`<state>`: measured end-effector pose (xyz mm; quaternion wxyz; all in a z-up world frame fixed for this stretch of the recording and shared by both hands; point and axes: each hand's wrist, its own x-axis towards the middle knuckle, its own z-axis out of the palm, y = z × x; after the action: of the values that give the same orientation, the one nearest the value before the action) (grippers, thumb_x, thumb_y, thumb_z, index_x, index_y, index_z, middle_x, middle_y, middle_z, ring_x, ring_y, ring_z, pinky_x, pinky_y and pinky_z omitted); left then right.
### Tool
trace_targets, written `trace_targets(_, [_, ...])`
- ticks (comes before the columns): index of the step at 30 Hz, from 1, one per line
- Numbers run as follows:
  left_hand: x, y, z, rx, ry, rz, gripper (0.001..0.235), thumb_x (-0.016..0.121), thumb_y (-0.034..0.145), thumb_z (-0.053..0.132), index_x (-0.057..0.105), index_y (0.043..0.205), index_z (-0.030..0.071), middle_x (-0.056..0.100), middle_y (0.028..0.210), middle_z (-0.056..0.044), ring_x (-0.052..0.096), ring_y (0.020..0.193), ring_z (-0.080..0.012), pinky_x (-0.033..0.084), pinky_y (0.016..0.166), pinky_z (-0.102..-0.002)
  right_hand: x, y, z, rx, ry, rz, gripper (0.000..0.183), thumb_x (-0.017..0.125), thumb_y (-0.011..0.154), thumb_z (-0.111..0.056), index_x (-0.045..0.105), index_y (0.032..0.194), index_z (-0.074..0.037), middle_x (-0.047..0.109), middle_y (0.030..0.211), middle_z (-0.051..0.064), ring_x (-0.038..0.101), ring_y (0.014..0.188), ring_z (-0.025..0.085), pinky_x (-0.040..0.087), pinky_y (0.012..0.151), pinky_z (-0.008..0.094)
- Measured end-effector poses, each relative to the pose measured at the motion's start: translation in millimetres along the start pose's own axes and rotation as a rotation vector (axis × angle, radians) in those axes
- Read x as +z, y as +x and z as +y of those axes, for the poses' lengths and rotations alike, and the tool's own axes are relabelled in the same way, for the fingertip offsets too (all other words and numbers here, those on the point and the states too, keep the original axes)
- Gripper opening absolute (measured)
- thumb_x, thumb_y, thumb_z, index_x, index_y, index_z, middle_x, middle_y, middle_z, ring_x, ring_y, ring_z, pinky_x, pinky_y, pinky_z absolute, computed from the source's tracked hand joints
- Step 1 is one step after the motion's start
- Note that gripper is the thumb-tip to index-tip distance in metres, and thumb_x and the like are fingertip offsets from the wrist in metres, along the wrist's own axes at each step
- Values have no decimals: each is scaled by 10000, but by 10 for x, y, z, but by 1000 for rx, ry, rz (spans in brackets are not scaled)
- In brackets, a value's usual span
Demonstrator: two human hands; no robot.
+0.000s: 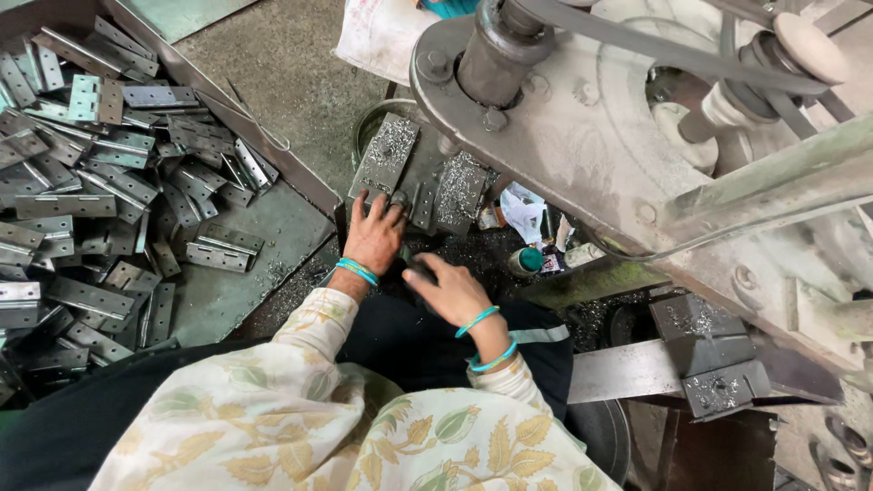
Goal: The person places metal hinge components into a drilling machine fixture by hand, activates the machine to drill holes, and then removes the finished pieces, placing them into a collection bin.
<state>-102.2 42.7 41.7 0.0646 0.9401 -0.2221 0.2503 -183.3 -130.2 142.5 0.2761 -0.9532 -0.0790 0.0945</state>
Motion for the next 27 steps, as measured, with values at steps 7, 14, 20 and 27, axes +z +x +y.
trace_targets(7, [68, 80, -24, -721, -924, 302, 271, 778, 846, 117, 762, 1102, 29, 755, 1080, -49, 619, 1057, -226, 481, 947, -370, 236, 602, 746, 43, 570, 329, 527, 751, 872, -236, 590, 1365, -142, 706, 1115, 69, 720, 873, 195, 613, 642, 361])
trace_targets(14, [633, 199, -162, -712, -1599, 150, 334, 710, 866, 88, 737, 1192, 19, 779, 1072, -41, 687, 947, -117, 535, 848, -265, 320, 915, 985, -61, 924, 592, 272, 757, 930, -68, 679, 1190, -54, 705, 1064, 78, 688, 841, 148, 613, 620, 309])
trace_targets(20, [-20, 257, -127, -472, -321, 72, 592, 768, 802, 227, 642, 1369, 113, 542, 1424, -145, 408, 1344, -386, 375, 1045, -569, 352, 904, 711, -487, -146, 625, 274, 724, 870, -15, 688, 1135, -79, 655, 1078, 132, 674, 984, 352, 569, 832, 428])
trace_targets(27, [183, 153, 191, -236, -39, -179, 449, 607, 888, 317, 667, 1296, 140, 580, 1385, -39, 374, 1394, -355, 279, 1100, -702, 225, 832, 381, -264, 23, 301, 255, 690, 897, -118, 742, 1146, -126, 708, 1105, 93, 687, 962, 314, 568, 868, 405])
